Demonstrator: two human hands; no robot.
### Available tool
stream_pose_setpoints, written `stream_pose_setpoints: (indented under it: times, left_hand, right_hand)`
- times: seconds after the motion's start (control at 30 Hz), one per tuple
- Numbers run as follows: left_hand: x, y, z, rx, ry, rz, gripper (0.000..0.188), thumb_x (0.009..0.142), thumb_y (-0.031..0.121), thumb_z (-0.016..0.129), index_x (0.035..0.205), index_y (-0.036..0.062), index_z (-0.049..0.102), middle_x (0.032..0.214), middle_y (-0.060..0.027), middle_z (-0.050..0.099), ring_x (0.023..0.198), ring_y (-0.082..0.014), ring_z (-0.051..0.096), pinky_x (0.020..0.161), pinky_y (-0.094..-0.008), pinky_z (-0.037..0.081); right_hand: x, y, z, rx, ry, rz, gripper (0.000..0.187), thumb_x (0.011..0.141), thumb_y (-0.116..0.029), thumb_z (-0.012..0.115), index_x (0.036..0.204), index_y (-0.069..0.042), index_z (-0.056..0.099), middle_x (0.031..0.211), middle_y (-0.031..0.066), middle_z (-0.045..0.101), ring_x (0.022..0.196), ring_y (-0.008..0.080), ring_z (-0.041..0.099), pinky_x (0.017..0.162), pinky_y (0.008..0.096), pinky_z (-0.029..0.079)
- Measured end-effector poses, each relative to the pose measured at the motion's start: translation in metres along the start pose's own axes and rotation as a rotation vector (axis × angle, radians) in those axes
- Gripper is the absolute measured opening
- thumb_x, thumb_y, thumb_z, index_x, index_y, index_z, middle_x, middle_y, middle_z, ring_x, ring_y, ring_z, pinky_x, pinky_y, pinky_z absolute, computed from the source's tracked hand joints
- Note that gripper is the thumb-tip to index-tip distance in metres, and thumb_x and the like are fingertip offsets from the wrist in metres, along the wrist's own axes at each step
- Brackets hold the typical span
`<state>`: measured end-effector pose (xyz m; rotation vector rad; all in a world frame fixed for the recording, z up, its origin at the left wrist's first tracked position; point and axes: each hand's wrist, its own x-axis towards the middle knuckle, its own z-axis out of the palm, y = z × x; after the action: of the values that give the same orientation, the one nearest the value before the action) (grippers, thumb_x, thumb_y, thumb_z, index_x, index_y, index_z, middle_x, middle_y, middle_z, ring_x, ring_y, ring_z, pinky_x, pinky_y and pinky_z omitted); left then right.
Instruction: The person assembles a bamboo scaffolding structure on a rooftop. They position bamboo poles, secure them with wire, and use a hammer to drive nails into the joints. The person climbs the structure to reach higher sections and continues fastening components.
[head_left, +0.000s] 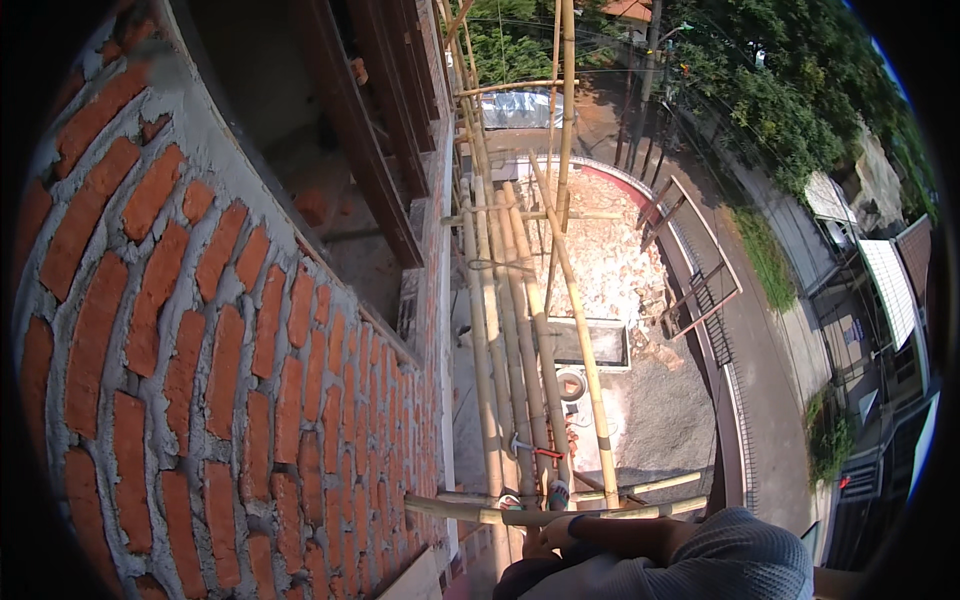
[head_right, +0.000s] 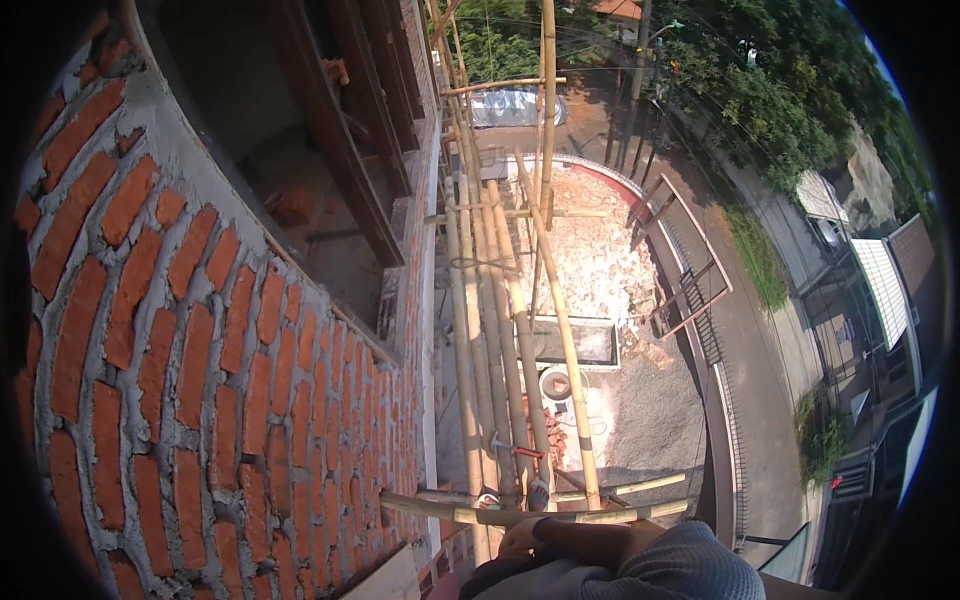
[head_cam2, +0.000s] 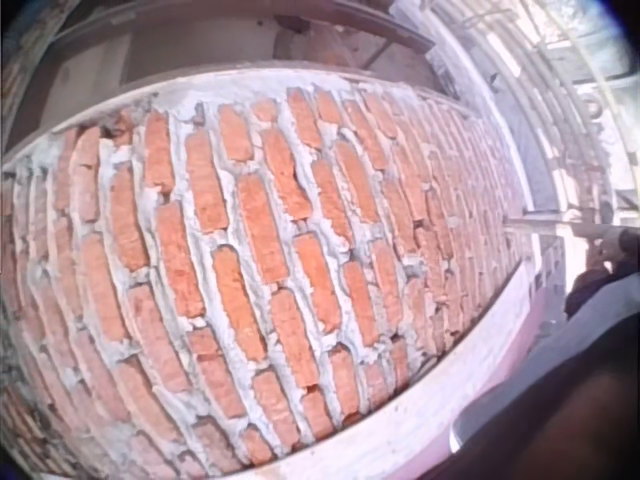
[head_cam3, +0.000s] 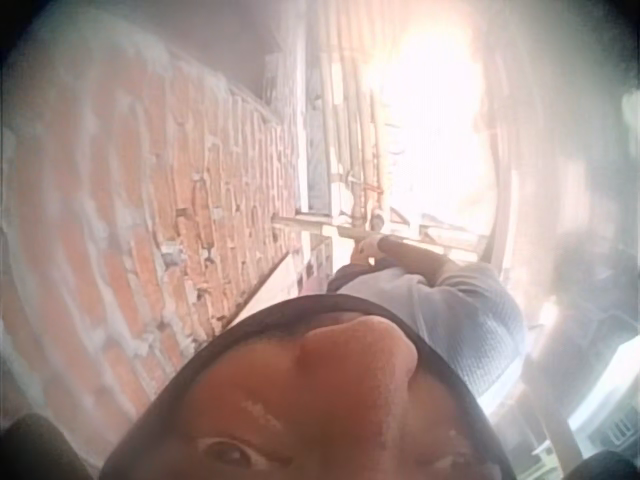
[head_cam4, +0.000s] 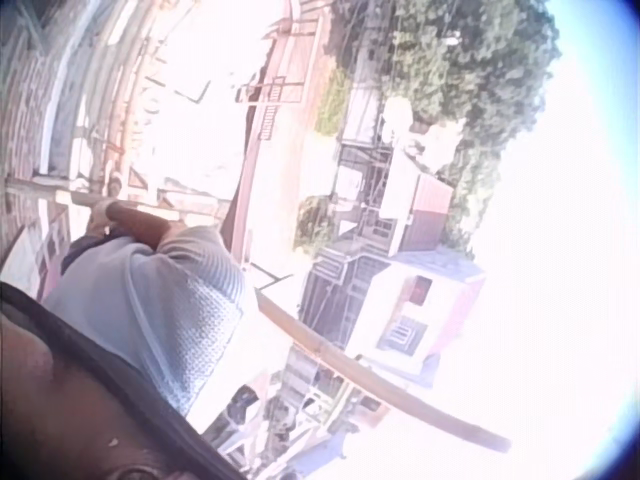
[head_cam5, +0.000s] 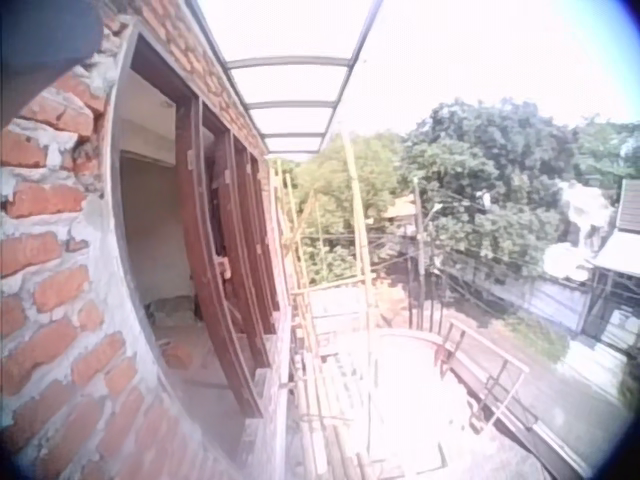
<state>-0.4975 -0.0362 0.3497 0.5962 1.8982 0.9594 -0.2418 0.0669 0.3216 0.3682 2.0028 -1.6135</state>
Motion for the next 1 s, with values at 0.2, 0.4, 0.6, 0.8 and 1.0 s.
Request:
stream_pose_setpoints:
  times: [0.2, 0.4, 0.6, 0.8, 1.0]
  left_hand:
    - [0.0, 0.002, 0.001, 0.0, -0.002, -0.007, 0.018, 0.094, 0.015, 0.077, 0.109, 0.0046, 0.079, 0.094, -0.0039, 0.077, 0.085, -0.0076, 0.068, 0.073, -0.0279, 0.055]
    - [-0.006, 0.001, -0.002, -0.008, 0.012, -0.008, 0.017, 0.094, 0.014, 0.077, 0.109, 0.0043, 0.079, 0.095, -0.0039, 0.077, 0.085, -0.0078, 0.068, 0.073, -0.0281, 0.055]
    - [-0.009, 0.002, -0.001, -0.022, 0.024, -0.01, 0.017, 0.095, 0.013, 0.077, 0.109, 0.0039, 0.078, 0.095, -0.0038, 0.077, 0.085, -0.008, 0.068, 0.072, -0.0282, 0.055]
    - [-0.019, 0.0, -0.001, -0.048, 0.054, -0.011, 0.017, 0.095, 0.012, 0.077, 0.109, 0.0035, 0.078, 0.095, -0.0038, 0.077, 0.085, -0.0082, 0.068, 0.072, -0.0283, 0.055]
    - [-0.053, -0.04, -0.006, -0.17, 0.12, 0.002, 0.016, 0.095, 0.012, 0.077, 0.109, 0.0031, 0.078, 0.095, -0.0038, 0.077, 0.085, -0.0084, 0.068, 0.072, -0.0285, 0.055]
  right_hand:
    - [0.012, 0.032, 0.001, -0.206, -0.034, 0.149, 0.045, 0.096, -0.034, 0.062, 0.131, -0.008, 0.072, 0.126, 0.0129, 0.074, 0.118, 0.0319, 0.069, 0.1, 0.0449, 0.054]
    - [-0.007, 0.014, -0.012, -0.411, -0.183, 0.196, 0.048, 0.096, -0.038, 0.06, 0.129, -0.006, 0.072, 0.131, 0.0161, 0.072, 0.121, 0.0339, 0.067, 0.103, 0.0472, 0.053]
    - [-0.007, 0.017, -0.016, -0.147, 0.133, 0.256, 0.042, 0.096, -0.042, 0.063, 0.114, -0.007, 0.077, 0.117, 0.0177, 0.075, 0.109, 0.0358, 0.072, 0.094, 0.0493, 0.056]
    - [0.002, 0.027, -0.021, -0.226, 0.144, 0.275, 0.042, 0.099, -0.042, 0.058, 0.119, -0.009, 0.075, 0.117, 0.0179, 0.075, 0.106, 0.037, 0.073, 0.096, 0.0493, 0.054]
    - [-0.019, 0.018, -0.046, -0.274, 0.247, 0.334, 0.044, 0.096, -0.045, 0.058, 0.124, -0.015, 0.076, 0.12, 0.0146, 0.076, 0.111, 0.0345, 0.073, 0.095, 0.0481, 0.055]
